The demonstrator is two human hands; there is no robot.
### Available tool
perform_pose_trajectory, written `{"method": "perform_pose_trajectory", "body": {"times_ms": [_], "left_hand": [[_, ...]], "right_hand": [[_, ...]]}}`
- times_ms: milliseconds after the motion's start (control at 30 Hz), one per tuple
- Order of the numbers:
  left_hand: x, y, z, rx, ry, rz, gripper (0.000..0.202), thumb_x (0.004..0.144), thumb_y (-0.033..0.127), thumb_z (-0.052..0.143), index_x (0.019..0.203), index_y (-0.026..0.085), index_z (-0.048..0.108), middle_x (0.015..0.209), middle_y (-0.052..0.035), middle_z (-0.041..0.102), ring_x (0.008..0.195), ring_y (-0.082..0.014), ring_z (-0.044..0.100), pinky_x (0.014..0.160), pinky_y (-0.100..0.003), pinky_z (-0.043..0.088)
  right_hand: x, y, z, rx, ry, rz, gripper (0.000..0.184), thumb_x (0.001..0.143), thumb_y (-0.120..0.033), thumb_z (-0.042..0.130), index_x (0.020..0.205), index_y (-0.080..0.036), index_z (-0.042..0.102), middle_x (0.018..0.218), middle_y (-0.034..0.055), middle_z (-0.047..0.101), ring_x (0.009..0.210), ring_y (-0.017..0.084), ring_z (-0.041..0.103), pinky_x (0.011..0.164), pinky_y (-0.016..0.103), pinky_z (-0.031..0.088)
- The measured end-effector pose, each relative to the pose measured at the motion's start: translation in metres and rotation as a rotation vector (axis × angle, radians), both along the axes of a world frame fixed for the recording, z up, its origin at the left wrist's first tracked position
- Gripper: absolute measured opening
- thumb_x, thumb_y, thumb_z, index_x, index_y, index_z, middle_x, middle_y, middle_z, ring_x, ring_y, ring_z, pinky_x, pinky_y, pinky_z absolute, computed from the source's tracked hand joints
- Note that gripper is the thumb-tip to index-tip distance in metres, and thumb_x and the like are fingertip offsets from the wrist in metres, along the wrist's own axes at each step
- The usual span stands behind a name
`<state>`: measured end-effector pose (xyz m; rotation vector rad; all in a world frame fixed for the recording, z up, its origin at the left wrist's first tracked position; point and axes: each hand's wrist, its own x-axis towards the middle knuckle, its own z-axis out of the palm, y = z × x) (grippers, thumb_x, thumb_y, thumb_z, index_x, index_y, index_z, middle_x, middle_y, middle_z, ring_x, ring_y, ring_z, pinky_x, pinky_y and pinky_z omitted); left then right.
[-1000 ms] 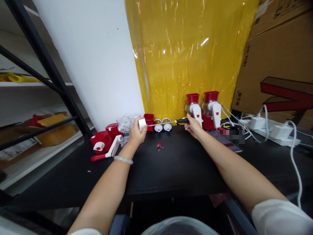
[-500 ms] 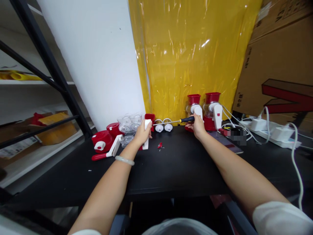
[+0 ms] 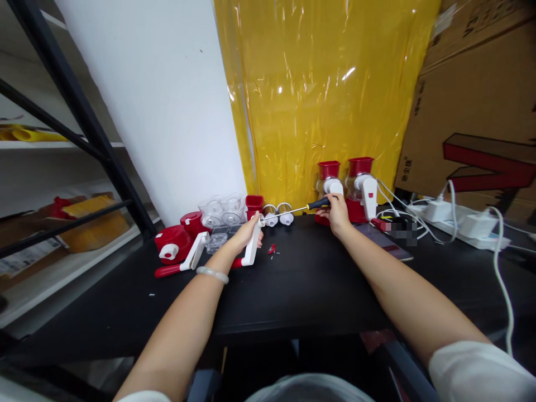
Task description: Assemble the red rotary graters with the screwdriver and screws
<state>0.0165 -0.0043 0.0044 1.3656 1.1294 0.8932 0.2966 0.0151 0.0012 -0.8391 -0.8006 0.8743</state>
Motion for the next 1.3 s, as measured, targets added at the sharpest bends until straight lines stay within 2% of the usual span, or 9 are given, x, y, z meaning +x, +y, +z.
{"method": "perform_pose_trajectory", "body": {"times_ms": [133,400,700,800,1000,1133,1300], "left_hand": [[0.001,0.003,-0.001,0.062,-0.002,0.022,0.058,0.089,0.074,0.038,0.092,0.018,0.055,0.044,0.0032,0.051,0.033,-0.0134,0.050,0.038,-0.022,0.043],[0.000,0.009,-0.004,0.228,0.052,0.112,0.053,0.086,0.075,0.042,0.088,0.022,0.042,0.046,0.0054,0.051,0.034,-0.0142,0.051,0.038,-0.024,0.045],[-0.006,0.007,-0.009,0.404,0.118,0.150,0.045,0.087,0.066,0.054,0.092,0.021,0.047,0.049,0.0065,0.053,0.036,-0.0129,0.054,0.038,-0.021,0.045],[-0.005,0.006,-0.004,0.382,0.031,0.099,0.050,0.086,0.070,0.051,0.093,0.021,0.047,0.050,0.0056,0.054,0.036,-0.0136,0.054,0.039,-0.024,0.047],[-0.004,0.000,0.009,0.256,-0.146,-0.013,0.065,0.080,0.081,0.044,0.085,0.017,0.053,0.049,-0.0001,0.058,0.036,-0.0138,0.054,0.037,-0.023,0.044],[-0.006,-0.006,0.017,0.217,-0.232,-0.089,0.069,0.086,0.077,0.038,0.104,0.014,0.060,0.048,0.0012,0.057,0.034,-0.0124,0.050,0.037,-0.022,0.042],[-0.008,-0.010,0.024,0.219,-0.270,-0.184,0.078,0.092,0.071,0.029,0.132,0.009,0.054,0.049,0.0009,0.056,0.033,-0.0119,0.048,0.035,-0.021,0.039]], "right_hand": [[0.001,0.003,-0.003,-0.009,-0.022,0.014,0.025,0.085,-0.042,0.060,0.091,-0.023,0.045,0.050,-0.0087,0.057,0.034,0.011,0.056,0.032,0.017,0.040],[0.000,0.006,-0.010,0.019,-0.092,-0.001,0.037,0.084,-0.055,0.063,0.087,-0.022,0.047,0.045,-0.0069,0.056,0.033,0.010,0.054,0.033,0.016,0.040],[0.000,0.003,-0.012,-0.016,-0.143,-0.066,0.040,0.084,-0.058,0.062,0.077,-0.021,0.047,0.039,-0.0075,0.050,0.028,0.008,0.045,0.029,0.015,0.035],[0.000,0.004,-0.009,0.008,-0.106,-0.077,0.039,0.084,-0.057,0.061,0.077,-0.021,0.047,0.040,-0.0079,0.050,0.029,0.007,0.045,0.030,0.015,0.037],[0.000,0.002,0.004,0.141,0.000,-0.190,0.040,0.081,-0.058,0.063,0.084,-0.022,0.047,0.048,-0.0094,0.051,0.034,0.007,0.049,0.031,0.015,0.038],[0.001,0.000,0.008,0.152,0.030,-0.228,0.042,0.081,-0.061,0.061,0.083,-0.022,0.045,0.049,-0.0096,0.050,0.036,0.007,0.049,0.031,0.014,0.036],[0.000,-0.003,0.010,0.155,0.021,-0.223,0.043,0.080,-0.062,0.061,0.082,-0.023,0.043,0.050,-0.0100,0.048,0.036,0.007,0.049,0.030,0.014,0.035]]}}
